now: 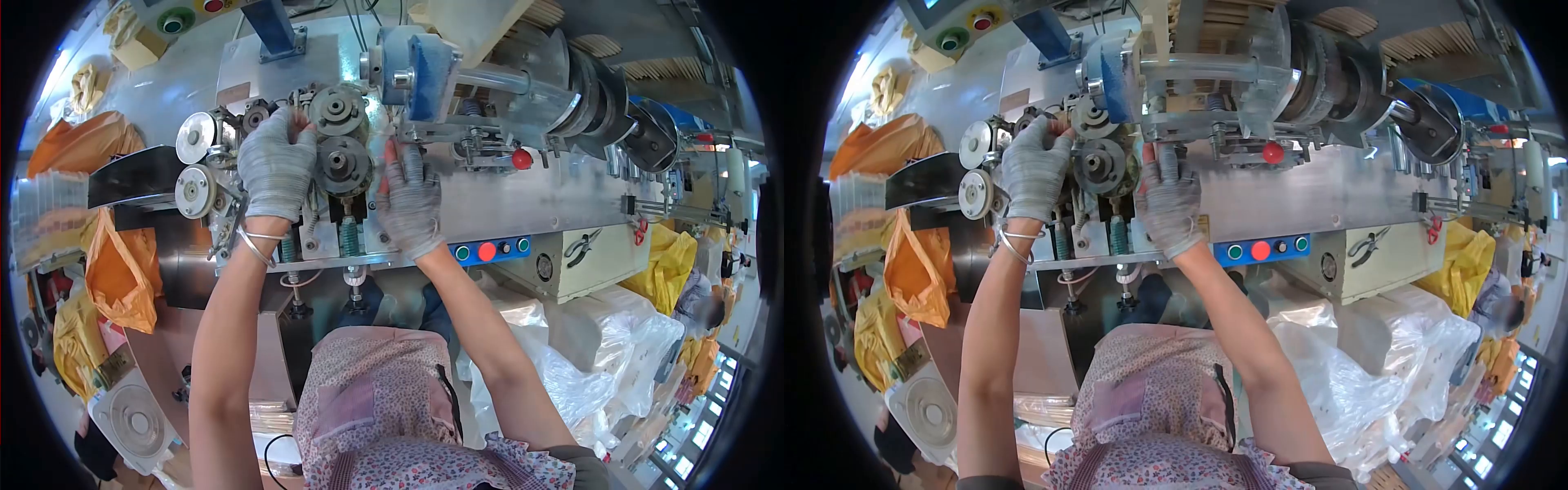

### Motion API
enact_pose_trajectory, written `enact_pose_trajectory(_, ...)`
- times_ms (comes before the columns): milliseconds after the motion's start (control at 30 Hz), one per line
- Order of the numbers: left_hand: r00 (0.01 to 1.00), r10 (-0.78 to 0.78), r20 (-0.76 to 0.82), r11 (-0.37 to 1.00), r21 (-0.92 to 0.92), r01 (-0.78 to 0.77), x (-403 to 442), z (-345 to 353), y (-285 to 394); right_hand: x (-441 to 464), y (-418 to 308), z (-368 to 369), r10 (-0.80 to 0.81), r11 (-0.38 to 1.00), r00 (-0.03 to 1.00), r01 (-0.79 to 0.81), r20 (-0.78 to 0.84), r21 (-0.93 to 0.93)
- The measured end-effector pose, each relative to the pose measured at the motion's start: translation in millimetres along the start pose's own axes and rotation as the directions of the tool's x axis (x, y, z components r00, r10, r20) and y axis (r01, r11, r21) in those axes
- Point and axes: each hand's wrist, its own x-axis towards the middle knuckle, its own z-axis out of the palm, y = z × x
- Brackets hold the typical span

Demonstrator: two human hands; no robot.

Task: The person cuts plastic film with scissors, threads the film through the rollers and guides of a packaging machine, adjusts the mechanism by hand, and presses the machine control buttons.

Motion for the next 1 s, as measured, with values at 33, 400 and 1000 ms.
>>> enact_pose_trajectory(33, 0.999, -0.020, 0.032, 0.999, -0.029, 0.021, -0.8, 0.3, 0.7, 2.3, -1.2, 1.8, 0.006, 1.000, 1.000, -0.006, -0.011, 0.011)
enact_pose_trajectory(400, 1.000, -0.015, -0.002, 1.000, -0.021, 0.015, 8.0, 13.2, 8.2, 0.3, 0.2, 23.2, -0.001, 0.998, 0.994, -0.006, 0.108, 0.070)
enact_pose_trajectory(1000, 0.971, 0.005, -0.237, 0.998, -0.055, -0.018, 31.3, 26.8, -10.2, -3.3, -2.9, -3.8, -0.019, 0.994, 0.993, 0.007, 0.119, 0.106)
